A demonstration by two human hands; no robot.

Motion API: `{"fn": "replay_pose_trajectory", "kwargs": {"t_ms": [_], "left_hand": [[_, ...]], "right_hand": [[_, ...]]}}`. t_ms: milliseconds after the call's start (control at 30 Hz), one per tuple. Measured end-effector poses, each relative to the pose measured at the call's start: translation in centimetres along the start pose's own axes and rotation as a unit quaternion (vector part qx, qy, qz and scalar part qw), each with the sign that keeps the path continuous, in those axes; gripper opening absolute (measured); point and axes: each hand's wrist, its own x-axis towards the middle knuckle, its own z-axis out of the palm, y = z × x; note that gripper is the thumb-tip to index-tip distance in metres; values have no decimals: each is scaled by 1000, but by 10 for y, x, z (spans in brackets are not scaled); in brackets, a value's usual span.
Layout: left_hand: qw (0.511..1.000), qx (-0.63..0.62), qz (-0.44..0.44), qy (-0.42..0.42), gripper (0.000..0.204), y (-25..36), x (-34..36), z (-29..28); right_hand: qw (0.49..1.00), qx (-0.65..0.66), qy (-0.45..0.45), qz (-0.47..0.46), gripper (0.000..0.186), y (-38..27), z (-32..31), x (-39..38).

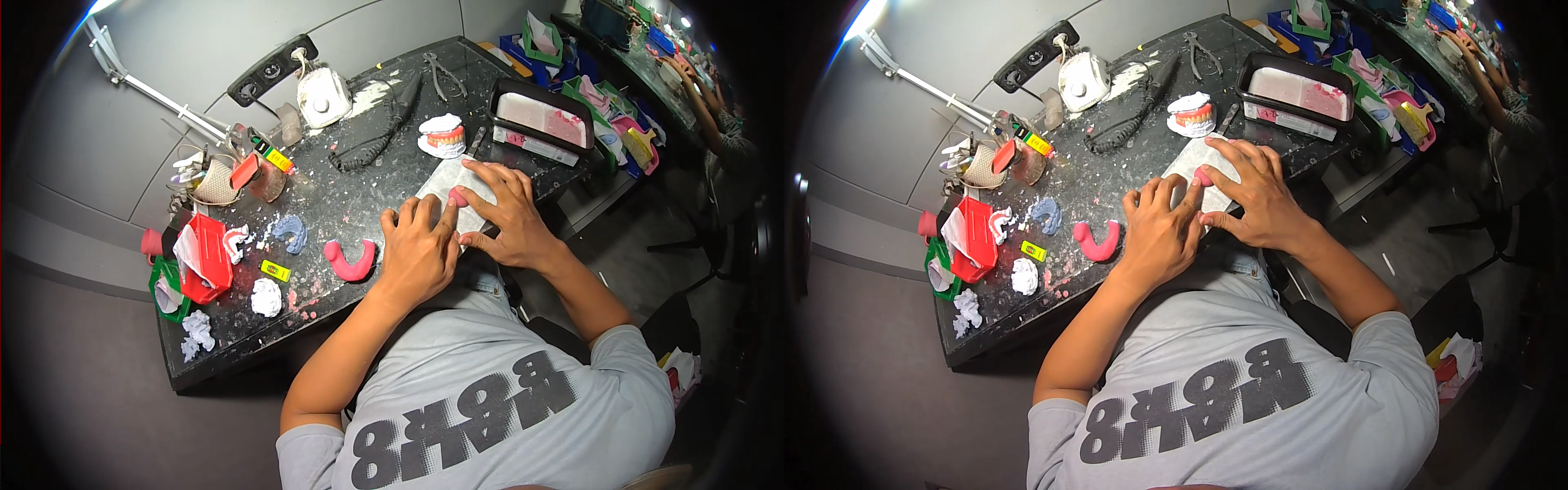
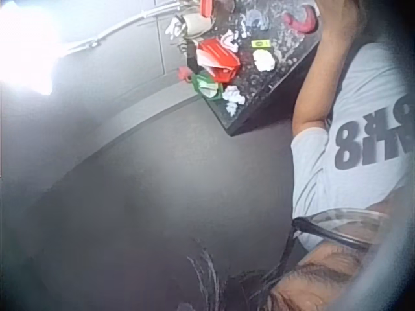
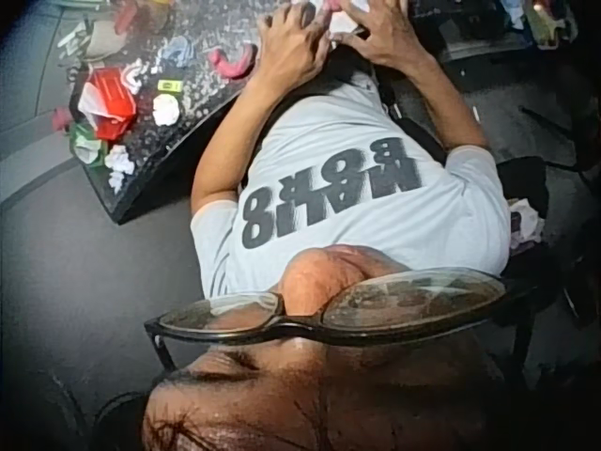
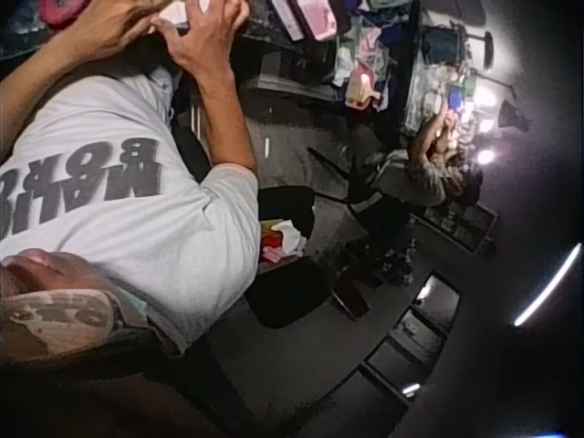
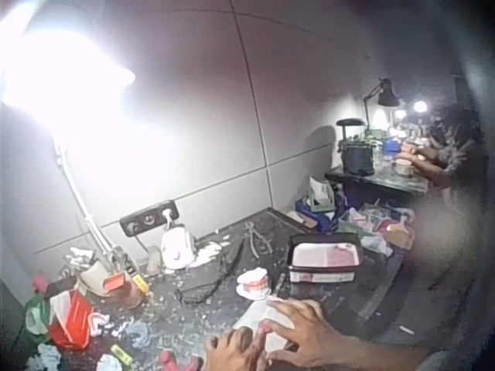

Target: The person rolls a piece of pink dental wax between their palms, then presses the wax onto a white plaster dental model. They shape the wax with their fingers to align it with the dental cast while another person leans in to hold a different model nearby.

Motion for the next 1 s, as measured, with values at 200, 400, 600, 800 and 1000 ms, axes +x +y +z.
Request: {"fn": "replay_pose_trajectory", "kwargs": {"t_ms": [200, 400, 600, 800, 1000], "left_hand": [[1000, -2, -7, -4, 50, 1, -1, -1], [1000, 8, -3, -4, 50, 1, -1, -1], [1000, 16, 1, -4, 51, 0, -2, 1], [1000, 22, 6, 10, 50, 0, -3, 2], [1000, 22, -2, -2, 51, 0, -3, 2]], "right_hand": [[992, 118, -32, 39, 68, 12, -9, 4], [987, 149, -38, 54, 69, 11, -9, 3], [1000, -8, -22, -8, 71, 2, -5, 4], [993, -97, -21, -60, 74, -2, 7, 6], [998, -10, -53, -43, 81, 5, -13, 8]]}}
